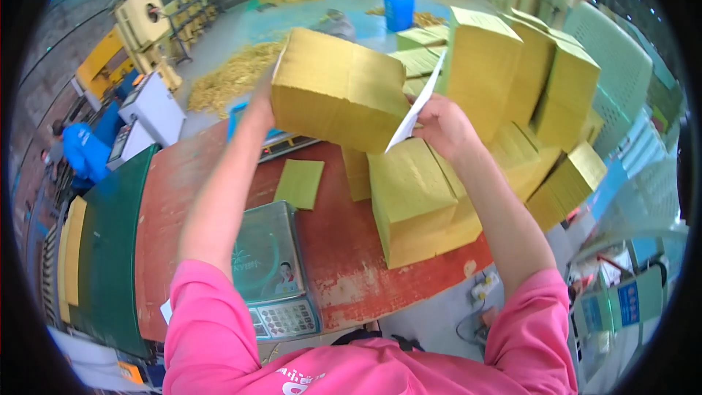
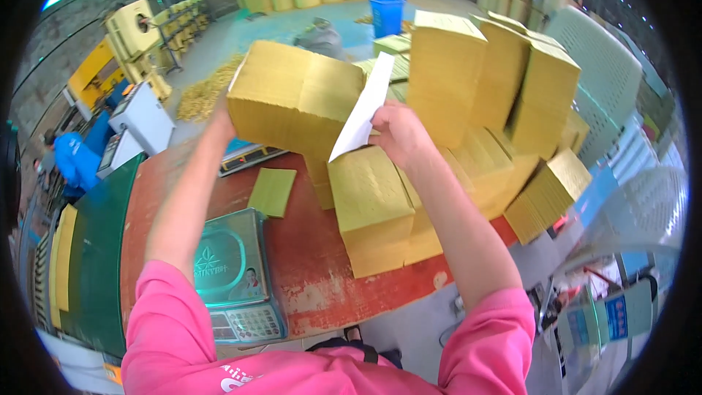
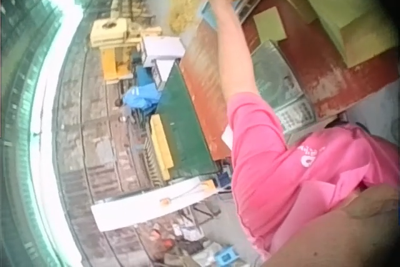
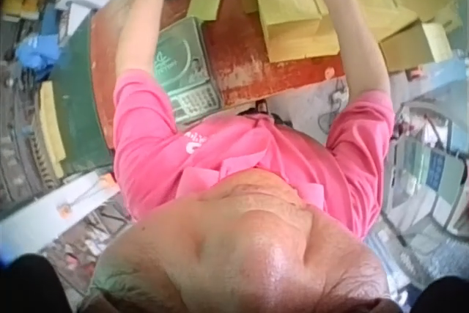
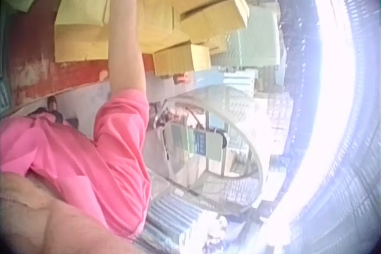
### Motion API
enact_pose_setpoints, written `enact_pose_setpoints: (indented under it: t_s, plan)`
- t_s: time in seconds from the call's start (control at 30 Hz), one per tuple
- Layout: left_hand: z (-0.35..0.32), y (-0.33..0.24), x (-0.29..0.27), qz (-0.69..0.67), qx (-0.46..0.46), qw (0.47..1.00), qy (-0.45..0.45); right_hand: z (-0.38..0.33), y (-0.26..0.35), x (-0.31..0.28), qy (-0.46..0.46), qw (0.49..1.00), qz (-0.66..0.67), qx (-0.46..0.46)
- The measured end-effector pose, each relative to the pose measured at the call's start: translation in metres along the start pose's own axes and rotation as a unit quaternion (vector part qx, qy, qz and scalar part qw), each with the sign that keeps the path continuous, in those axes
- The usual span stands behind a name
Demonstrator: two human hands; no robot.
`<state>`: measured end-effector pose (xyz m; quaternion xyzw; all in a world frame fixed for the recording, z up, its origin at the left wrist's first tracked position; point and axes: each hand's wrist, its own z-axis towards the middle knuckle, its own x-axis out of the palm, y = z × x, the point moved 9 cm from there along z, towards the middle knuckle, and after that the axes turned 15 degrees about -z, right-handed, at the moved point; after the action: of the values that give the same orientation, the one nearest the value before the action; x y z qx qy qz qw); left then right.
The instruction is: Counting, weighing, and using a machine to bundle stacks of yellow paper.
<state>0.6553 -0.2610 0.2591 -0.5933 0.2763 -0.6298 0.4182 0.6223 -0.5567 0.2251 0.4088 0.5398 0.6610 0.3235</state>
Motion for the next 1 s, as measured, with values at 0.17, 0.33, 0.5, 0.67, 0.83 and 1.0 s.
enact_pose_setpoints:
  t_s: [0.17,0.33,0.5,0.67,0.83,1.0]
  plan:
    - [-0.083,-0.027,0.016,-0.115,0.081,0.990,0.024,-0.062,0.041,0.028,-0.026,0.998,0.022,-0.051]
    - [-0.137,0.011,0.058,0.026,0.168,0.984,0.058,-0.204,0.075,-0.014,-0.051,0.982,-0.054,-0.176]
    - [-0.288,0.179,0.042,0.111,0.074,0.971,0.198,-0.435,0.040,-0.070,-0.174,0.966,-0.017,-0.191]
    - [-0.476,0.346,0.213,0.191,0.077,0.914,0.350,-0.676,-0.069,-0.144,-0.399,0.914,0.073,-0.003]
    - [-0.608,0.480,0.367,0.341,0.182,0.788,0.479,-0.893,-0.112,-0.178,-0.583,0.801,0.103,0.090]
    - [-0.705,0.544,0.486,0.078,-0.161,0.861,0.475,-1.014,-0.110,-0.216,-0.627,0.771,0.113,0.007]
